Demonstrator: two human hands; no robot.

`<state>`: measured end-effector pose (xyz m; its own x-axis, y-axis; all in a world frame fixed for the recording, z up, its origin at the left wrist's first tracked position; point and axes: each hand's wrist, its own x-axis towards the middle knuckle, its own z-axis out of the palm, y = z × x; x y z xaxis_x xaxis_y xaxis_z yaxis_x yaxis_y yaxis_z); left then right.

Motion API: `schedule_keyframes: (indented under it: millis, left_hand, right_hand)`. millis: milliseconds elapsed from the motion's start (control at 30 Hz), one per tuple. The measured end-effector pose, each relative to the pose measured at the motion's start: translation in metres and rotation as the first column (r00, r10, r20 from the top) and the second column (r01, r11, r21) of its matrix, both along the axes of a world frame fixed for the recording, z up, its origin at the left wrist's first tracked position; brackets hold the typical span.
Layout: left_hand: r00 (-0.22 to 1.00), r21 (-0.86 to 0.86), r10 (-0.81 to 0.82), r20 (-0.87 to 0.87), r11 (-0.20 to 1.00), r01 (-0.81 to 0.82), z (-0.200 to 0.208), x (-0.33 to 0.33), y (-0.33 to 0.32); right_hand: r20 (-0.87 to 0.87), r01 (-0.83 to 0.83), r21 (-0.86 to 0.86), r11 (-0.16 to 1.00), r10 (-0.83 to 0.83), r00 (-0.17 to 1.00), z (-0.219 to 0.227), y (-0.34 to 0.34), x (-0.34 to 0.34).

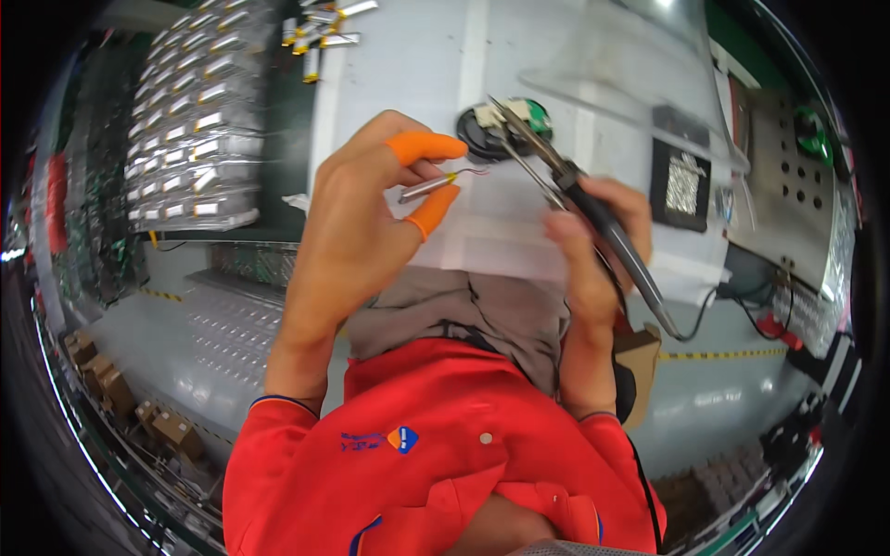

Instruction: Soldering electronic components onto circuit boards at an assembly station.

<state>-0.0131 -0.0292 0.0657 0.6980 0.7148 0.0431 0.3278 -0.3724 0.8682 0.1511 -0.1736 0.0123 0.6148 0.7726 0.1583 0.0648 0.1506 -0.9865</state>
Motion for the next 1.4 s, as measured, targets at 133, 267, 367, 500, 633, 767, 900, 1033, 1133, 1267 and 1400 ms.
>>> schedule_keyframes:
  millis: [133, 267, 367, 500, 633, 767, 900, 1033, 1133, 1267, 1400]
  left_hand:
    - [0.994, -0.078, -0.105, 0.019, 0.991, 0.106, -0.013, 0.021, -0.021]
    - [0.993, -0.157, -0.094, 0.073, 0.982, 0.104, -0.023, 0.028, -0.027]
    - [0.997, -0.293, -0.063, 0.053, 0.953, 0.076, -0.024, 0.028, -0.029]
    - [1.0, -0.377, -0.006, -0.013, 0.926, 0.001, -0.024, 0.028, -0.033]
    - [1.0, -0.301, 0.015, 0.007, 0.954, -0.012, -0.025, 0.033, -0.028]
    - [1.0, -0.026, 0.029, -0.011, 0.999, -0.029, -0.023, 0.041, -0.005]
    - [0.999, 0.305, -0.032, 0.015, 0.952, 0.026, -0.031, 0.061, 0.024]
    - [0.997, 0.377, -0.074, 0.003, 0.924, 0.067, -0.045, 0.074, 0.031]
    - [0.996, 0.327, -0.091, 0.001, 0.941, 0.086, -0.05, 0.075, 0.033]
    - [0.992, 0.334, -0.121, -0.035, 0.934, 0.126, -0.047, 0.075, 0.036]
    - [0.989, 0.315, -0.14, -0.046, 0.937, 0.147, -0.042, 0.076, 0.038]
  right_hand:
    - [0.019, -0.082, -0.03, 0.996, 0.083, 0.996, 0.0, 0.011, -0.002]
    - [0.007, -0.086, -0.053, 0.995, 0.087, 0.996, 0.003, 0.011, 0.001]
    - [-0.038, -0.058, -0.048, 0.997, 0.056, 0.998, 0.002, 0.011, 0.0]
    - [-0.086, -0.019, -0.054, 0.998, 0.014, 0.996, -0.001, 0.011, -0.003]
    - [-0.004, -0.007, -0.029, 1.0, 0.007, 1.0, -0.002, 0.011, -0.002]
    - [0.091, 0.106, -0.001, 0.994, -0.105, 0.99, 0.003, 0.006, 0.01]
    - [-0.016, 0.278, 0.024, 0.96, -0.277, 0.961, 0.004, 0.007, 0.023]
    - [-0.072, 0.291, 0.15, 0.945, -0.283, 0.957, -0.004, 0.019, 0.033]
    - [-0.07, 0.2, 0.199, 0.959, -0.19, 0.979, -0.009, 0.021, 0.038]
    - [-0.068, 0.182, 0.182, 0.966, -0.172, 0.983, -0.011, 0.021, 0.037]
    - [-0.073, 0.213, 0.147, 0.966, -0.204, 0.976, -0.01, 0.023, 0.034]
